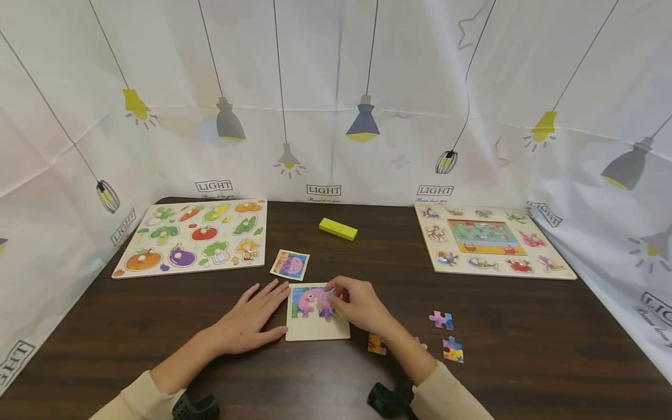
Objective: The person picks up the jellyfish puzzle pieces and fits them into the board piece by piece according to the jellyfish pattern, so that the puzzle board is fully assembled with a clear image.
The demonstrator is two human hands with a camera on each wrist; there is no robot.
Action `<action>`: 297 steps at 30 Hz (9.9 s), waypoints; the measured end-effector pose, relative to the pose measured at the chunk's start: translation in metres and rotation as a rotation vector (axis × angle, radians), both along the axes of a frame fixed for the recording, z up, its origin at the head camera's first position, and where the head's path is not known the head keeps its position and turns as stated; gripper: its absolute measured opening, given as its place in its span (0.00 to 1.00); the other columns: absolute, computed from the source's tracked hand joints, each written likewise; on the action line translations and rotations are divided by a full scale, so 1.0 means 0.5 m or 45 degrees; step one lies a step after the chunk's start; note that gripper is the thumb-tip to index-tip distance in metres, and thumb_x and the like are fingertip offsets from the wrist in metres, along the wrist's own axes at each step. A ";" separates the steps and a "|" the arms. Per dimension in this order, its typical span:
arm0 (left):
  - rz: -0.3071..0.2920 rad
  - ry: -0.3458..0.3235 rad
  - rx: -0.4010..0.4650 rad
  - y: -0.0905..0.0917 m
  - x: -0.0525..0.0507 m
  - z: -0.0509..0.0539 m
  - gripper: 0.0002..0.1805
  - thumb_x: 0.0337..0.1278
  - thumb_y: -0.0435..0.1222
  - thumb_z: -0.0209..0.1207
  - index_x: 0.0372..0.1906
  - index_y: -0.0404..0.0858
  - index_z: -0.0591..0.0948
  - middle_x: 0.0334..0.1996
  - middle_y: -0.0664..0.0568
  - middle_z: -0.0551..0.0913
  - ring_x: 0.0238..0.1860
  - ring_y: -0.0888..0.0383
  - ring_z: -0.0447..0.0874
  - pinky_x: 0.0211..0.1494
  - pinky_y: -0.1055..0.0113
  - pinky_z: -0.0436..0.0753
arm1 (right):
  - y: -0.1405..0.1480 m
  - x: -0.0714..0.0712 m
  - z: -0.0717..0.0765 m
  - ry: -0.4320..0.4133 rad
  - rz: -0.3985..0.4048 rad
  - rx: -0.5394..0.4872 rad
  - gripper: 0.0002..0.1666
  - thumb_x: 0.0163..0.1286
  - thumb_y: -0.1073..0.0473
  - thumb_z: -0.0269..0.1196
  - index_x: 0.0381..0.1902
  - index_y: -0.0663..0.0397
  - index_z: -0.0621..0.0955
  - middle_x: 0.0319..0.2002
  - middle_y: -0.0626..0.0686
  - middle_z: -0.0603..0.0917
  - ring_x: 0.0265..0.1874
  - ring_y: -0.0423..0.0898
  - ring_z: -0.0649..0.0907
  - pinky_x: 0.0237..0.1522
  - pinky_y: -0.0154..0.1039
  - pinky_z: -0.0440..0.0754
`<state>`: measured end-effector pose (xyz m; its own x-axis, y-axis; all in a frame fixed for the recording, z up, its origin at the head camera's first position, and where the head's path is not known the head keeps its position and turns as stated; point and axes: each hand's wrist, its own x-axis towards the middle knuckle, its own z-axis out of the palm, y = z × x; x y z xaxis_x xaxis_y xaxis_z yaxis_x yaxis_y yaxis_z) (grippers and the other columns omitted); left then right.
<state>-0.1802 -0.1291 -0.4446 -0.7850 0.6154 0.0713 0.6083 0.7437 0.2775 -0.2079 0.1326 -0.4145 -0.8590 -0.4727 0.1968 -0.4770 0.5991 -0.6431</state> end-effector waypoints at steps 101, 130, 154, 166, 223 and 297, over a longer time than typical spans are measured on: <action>-0.011 0.022 -0.002 0.003 0.003 0.005 0.40 0.62 0.59 0.41 0.71 0.38 0.53 0.71 0.49 0.51 0.71 0.51 0.43 0.67 0.47 0.43 | 0.058 0.015 -0.001 0.175 -0.229 0.196 0.09 0.55 0.61 0.68 0.35 0.52 0.82 0.33 0.50 0.80 0.39 0.52 0.73 0.42 0.52 0.68; -0.014 0.009 0.013 0.001 -0.003 -0.006 0.36 0.62 0.60 0.41 0.71 0.48 0.54 0.71 0.51 0.49 0.71 0.52 0.40 0.67 0.46 0.41 | 0.284 0.054 0.007 0.106 -0.406 0.341 0.20 0.58 0.59 0.65 0.46 0.64 0.77 0.46 0.69 0.74 0.48 0.69 0.67 0.45 0.65 0.64; -0.024 0.017 0.021 0.000 -0.002 -0.007 0.36 0.62 0.59 0.40 0.71 0.48 0.54 0.71 0.50 0.49 0.71 0.52 0.41 0.67 0.46 0.42 | 0.351 0.077 0.000 0.016 -0.463 0.409 0.19 0.56 0.52 0.67 0.37 0.64 0.80 0.35 0.58 0.81 0.38 0.58 0.77 0.40 0.57 0.72; -0.027 0.017 0.035 0.000 0.001 -0.004 0.36 0.63 0.59 0.41 0.71 0.46 0.54 0.71 0.50 0.50 0.71 0.51 0.41 0.66 0.46 0.42 | 0.346 0.081 0.001 -0.028 -0.483 0.372 0.18 0.57 0.55 0.67 0.38 0.63 0.76 0.34 0.56 0.78 0.35 0.55 0.74 0.37 0.53 0.71; -0.020 0.012 0.031 0.000 0.000 -0.002 0.37 0.62 0.59 0.41 0.71 0.44 0.54 0.71 0.50 0.50 0.71 0.51 0.41 0.67 0.46 0.42 | 0.130 0.016 0.061 -0.052 -0.205 0.046 0.12 0.64 0.70 0.57 0.45 0.59 0.81 0.34 0.53 0.83 0.27 0.46 0.82 0.29 0.35 0.80; -0.021 0.026 0.027 -0.001 -0.004 -0.009 0.38 0.62 0.59 0.41 0.72 0.45 0.53 0.71 0.50 0.50 0.71 0.52 0.40 0.67 0.46 0.42 | 0.016 0.010 -0.004 0.001 -0.167 0.190 0.03 0.57 0.67 0.65 0.30 0.55 0.83 0.23 0.43 0.76 0.22 0.38 0.72 0.24 0.31 0.73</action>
